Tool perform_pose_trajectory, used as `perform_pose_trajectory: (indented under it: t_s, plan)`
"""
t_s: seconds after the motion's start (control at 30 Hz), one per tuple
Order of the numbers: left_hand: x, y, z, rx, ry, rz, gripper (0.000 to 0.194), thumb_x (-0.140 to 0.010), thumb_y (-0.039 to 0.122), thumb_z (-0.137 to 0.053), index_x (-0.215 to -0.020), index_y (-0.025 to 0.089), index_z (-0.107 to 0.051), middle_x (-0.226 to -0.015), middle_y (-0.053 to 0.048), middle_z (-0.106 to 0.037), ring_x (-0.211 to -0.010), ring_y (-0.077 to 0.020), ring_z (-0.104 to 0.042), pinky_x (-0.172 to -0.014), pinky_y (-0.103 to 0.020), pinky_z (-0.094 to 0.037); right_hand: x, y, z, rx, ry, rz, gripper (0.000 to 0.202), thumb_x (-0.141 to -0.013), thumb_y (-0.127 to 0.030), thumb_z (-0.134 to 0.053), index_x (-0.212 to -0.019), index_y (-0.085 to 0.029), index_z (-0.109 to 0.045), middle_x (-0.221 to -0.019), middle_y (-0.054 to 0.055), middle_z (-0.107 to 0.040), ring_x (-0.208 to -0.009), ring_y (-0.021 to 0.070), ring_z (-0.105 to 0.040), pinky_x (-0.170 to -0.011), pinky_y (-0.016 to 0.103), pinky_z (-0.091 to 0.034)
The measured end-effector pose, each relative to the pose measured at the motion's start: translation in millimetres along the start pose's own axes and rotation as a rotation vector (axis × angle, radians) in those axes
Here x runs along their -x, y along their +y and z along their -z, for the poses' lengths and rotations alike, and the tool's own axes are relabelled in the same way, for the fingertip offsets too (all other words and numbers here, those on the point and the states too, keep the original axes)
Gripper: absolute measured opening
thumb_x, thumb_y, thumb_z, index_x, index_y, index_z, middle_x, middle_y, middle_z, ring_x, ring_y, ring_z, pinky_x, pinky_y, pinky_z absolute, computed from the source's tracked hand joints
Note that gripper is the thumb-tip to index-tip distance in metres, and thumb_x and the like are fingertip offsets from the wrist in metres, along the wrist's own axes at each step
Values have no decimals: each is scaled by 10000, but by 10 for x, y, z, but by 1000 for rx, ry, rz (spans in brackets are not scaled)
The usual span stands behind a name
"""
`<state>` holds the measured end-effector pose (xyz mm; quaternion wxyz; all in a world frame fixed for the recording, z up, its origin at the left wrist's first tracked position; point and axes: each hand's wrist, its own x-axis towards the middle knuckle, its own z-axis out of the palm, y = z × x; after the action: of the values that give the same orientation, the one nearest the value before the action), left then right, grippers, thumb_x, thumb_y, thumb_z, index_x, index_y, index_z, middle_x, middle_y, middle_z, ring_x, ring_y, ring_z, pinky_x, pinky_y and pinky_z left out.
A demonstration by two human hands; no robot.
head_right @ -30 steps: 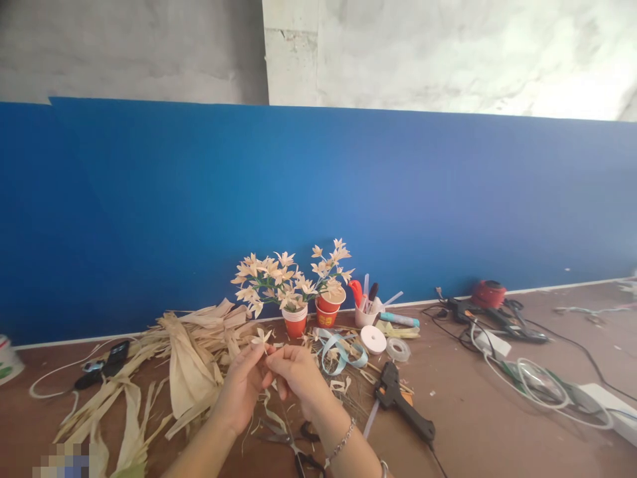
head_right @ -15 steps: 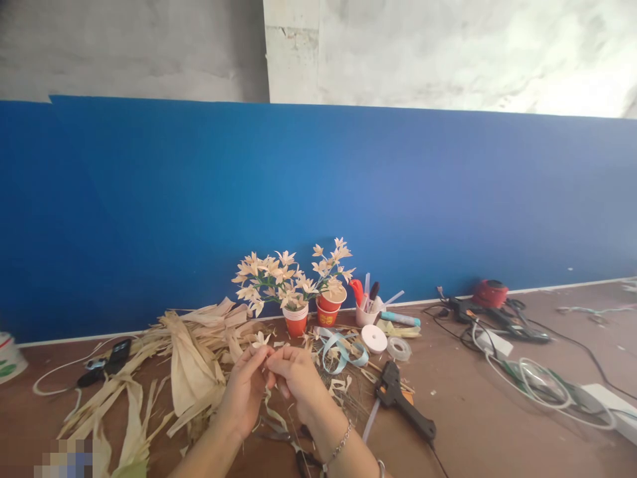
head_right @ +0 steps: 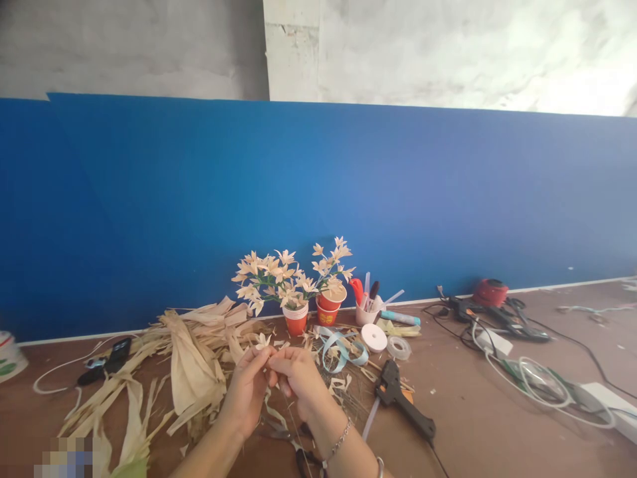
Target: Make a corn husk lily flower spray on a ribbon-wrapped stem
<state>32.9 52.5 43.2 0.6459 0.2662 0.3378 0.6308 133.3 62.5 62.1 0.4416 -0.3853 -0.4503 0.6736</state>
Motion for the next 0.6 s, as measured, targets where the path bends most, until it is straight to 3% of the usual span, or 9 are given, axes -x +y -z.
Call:
perform_pose_trajectory:
  t_s: [0.17,0.3,0.6]
  plan:
    - [6,70,-29,26,-27,28,240,-667,337,-713,-787,133,-676,-652,-21,-636,-536,-120,-548,-544,-242,-439,-28,-9,-5,71,65,46,326,-629,-440,-664,-580,-152,-519,-472,-7,-613,-273,19,-310,-329,192,-115]
    - [19,82,-34,63,27,55,309,-623,304,-718,-866,113,-699,-785,-76,-681,-663,-171,-601,-558,-256,-447,-51,-9,-10,148,126,76,330,-636,-456,-658,-616,-156,-524,-495,5,-633,-267,31,-331,-308,184,-160]
    - [-14,105,-23,38,47,59,291,-628,376,-770,-760,130,-688,-691,-21,-655,-517,-81,-530,-467,-187,-395,-25,-10,-25,253,74,22,278,-659,-420,-635,-627,-164,-533,-482,-11,-621,-269,34,-339,-294,178,-203]
